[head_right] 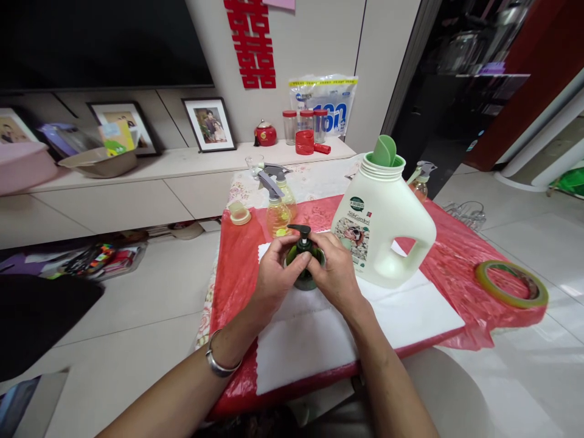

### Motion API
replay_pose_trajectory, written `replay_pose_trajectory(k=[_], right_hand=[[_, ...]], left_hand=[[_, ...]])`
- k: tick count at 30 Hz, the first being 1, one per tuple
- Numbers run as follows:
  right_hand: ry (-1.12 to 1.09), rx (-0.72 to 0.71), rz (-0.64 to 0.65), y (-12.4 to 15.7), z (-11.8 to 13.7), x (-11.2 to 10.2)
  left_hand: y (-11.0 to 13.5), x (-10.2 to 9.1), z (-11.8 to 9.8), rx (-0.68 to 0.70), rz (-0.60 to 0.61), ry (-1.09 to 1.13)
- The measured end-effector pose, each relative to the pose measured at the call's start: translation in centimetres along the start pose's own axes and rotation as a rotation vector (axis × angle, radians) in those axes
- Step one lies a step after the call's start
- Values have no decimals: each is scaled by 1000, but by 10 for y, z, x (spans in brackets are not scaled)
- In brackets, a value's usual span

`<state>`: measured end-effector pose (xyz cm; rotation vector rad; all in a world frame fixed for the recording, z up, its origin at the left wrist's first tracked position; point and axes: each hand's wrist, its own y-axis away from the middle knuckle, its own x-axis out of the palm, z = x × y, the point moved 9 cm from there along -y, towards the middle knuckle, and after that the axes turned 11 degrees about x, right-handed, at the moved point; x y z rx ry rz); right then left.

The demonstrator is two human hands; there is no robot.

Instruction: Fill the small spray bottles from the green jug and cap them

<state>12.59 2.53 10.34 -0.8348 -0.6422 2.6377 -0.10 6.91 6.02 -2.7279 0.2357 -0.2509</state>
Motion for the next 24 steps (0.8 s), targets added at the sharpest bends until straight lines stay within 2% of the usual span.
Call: replay_pose_trajectory(k=[7,14,17,24], right_hand=[[5,34,-3,-3,-2,1],[-67,67,137,-2,-6,-1],[-80,82,155,-1,-7,-2],[-79,87,118,-2,-5,0]], left_hand=[[-11,2,-3,-26,-4,-146],[-11,3,-10,60,56,-237],[-10,4,-14,90,83,-270],[-6,3,-15,59,56,-192]])
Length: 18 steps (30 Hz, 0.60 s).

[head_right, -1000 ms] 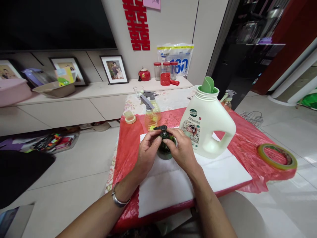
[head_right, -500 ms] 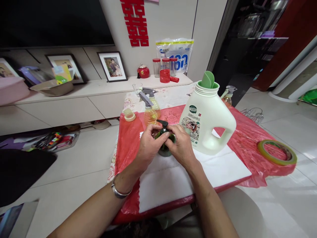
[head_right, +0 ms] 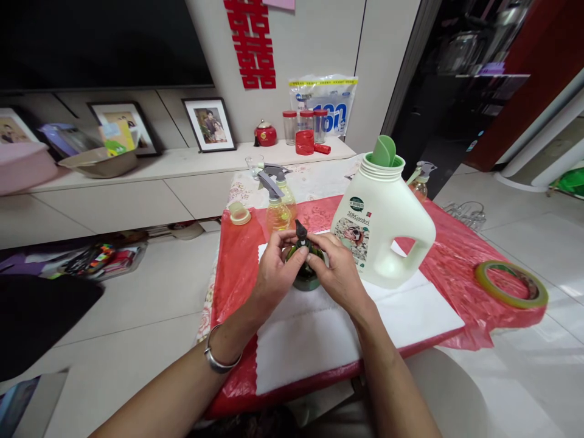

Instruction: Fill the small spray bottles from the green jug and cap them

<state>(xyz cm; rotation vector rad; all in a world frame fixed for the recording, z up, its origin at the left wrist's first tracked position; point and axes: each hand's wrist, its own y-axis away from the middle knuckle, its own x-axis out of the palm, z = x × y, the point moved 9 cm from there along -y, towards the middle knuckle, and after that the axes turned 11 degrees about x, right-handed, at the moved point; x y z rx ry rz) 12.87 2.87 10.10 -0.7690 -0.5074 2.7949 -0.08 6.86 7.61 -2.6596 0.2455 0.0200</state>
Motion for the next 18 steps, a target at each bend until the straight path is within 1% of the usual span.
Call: replay_pose_trajectory(k=[7,10,12,16,18], right_hand=[[23,8,-106,1,-3,0],[27,10,-132,2,-4,-1],[22,6,-105,1,-3,-1],[13,-11,-5,1,0,2],[15,-13,11,1,2,1]], left_hand=[[0,-1,5,-88,-53,-56],[-2,-1,3,-80,-49,-80],[-3,-1,2,-47,-43,-67],[-2,0,2,-7,-16,-29],[-1,1,2,-1,-1,-32]])
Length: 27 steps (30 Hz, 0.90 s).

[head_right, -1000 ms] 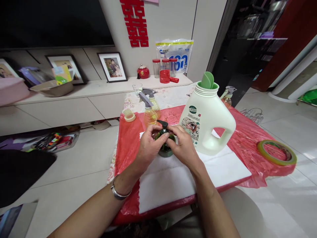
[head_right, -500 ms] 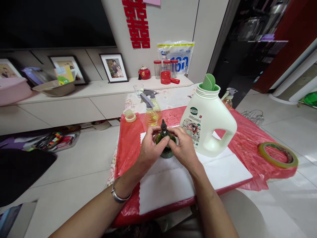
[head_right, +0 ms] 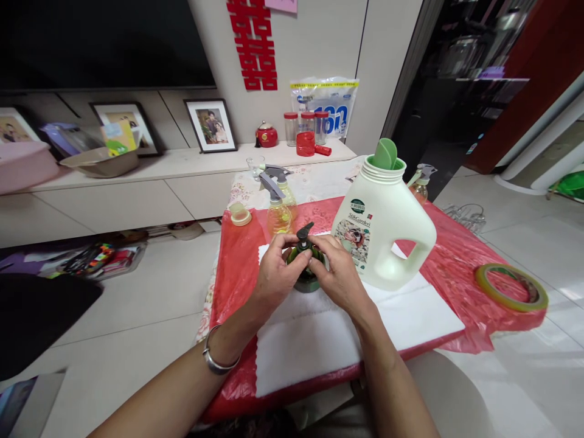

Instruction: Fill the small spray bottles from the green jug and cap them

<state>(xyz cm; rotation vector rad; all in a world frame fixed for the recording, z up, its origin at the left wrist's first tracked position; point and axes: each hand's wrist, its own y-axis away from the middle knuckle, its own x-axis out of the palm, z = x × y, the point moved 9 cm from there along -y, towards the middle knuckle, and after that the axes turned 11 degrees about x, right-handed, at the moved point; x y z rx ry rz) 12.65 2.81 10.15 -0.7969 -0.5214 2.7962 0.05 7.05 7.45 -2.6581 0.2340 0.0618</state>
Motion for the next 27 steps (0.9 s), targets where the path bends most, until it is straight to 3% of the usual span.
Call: replay_pose_trajectory(k=[8,13,21,27], right_hand=[[18,0,-101,0,-1,-1],[33,16,-174,1,-6,-3],[24,0,-47,1,-3,-2],[28,-4,-85,2,-4,-1]], left_hand=[[0,-3,5,-106,-55,-30],[-4,-1,-1,-64,-4,-103],[-7,2,-6,7,49,-94],[-5,0,-3,-65,11,-113]])
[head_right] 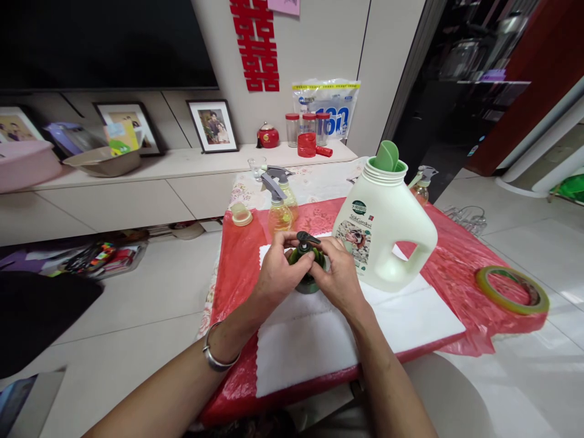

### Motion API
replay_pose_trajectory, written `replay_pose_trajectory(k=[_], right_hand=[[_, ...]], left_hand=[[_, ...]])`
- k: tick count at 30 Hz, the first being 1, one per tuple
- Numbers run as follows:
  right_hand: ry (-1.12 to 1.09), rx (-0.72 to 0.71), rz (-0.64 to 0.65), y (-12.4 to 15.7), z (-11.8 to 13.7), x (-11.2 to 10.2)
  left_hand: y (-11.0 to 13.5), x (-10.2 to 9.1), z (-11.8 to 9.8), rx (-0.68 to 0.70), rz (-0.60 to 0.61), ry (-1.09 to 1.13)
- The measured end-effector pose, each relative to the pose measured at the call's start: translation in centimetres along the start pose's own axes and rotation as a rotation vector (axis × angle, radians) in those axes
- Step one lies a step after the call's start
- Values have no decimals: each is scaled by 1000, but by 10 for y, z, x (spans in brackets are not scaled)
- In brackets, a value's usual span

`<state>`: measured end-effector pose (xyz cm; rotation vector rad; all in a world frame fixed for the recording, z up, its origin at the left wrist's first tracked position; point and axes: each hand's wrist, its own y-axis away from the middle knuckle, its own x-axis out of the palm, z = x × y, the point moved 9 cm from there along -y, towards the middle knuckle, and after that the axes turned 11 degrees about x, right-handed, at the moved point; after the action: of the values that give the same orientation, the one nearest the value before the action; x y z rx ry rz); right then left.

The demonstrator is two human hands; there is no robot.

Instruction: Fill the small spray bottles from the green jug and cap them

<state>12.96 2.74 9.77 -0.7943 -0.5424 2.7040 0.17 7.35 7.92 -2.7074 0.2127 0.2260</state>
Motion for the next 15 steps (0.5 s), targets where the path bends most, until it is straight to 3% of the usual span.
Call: replay_pose_trajectory(k=[7,15], right_hand=[[-10,43,-71,1,-9,1],[-30,4,68,0,0,4]], left_hand=[[-1,-1,-2,-52,20,-68],[-2,1,-8,53,50,-84]])
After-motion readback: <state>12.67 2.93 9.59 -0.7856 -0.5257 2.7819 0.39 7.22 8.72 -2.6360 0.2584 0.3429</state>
